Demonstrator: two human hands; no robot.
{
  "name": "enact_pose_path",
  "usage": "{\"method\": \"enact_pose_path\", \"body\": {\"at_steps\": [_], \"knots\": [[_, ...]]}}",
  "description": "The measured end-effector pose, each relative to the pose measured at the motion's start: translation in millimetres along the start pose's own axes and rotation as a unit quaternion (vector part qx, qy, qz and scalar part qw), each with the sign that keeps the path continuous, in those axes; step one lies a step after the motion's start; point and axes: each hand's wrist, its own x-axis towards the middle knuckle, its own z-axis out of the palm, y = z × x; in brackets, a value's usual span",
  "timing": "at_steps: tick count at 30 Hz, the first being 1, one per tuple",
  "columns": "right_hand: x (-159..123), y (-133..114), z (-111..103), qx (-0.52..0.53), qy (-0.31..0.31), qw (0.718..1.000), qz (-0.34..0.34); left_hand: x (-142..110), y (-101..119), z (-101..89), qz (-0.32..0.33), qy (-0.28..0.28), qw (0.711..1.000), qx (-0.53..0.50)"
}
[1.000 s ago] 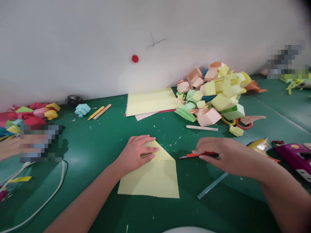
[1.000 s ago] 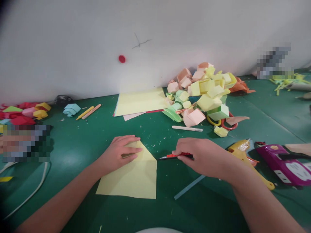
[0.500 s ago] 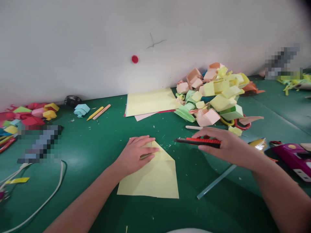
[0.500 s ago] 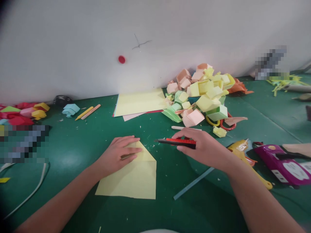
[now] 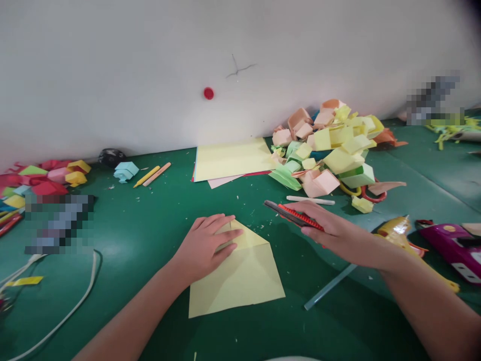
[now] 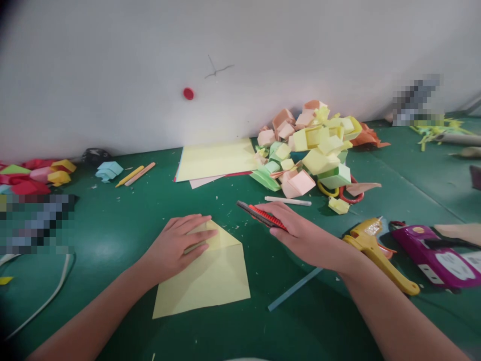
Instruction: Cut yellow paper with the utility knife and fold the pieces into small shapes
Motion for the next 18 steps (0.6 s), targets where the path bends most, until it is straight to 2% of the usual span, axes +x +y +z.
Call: {"method": "enact_pose_path", "body": {"at_steps": [4, 10, 14, 18], "knots": [[-1, 2, 2, -0.013, -0.011, 1.000, -0.017, -2, 1, 0.2, -0.011, 0.011, 1.000, 0.012], [4, 1, 9, -0.057, 0.018, 0.998, 0.022, -3, 4, 1.9, -0.006, 0.024, 0.998, 0.057], [11, 5, 18, -0.109, 0.066, 0.992, -0.005, -2, 7, 0.3, 0.023, 0.069, 0.996, 0.060], [14, 12, 25, -0.162, 0.031, 0.985, -0.051, -3, 15, -5.4, 0.097, 0.131, 0.986, 0.037]]}}
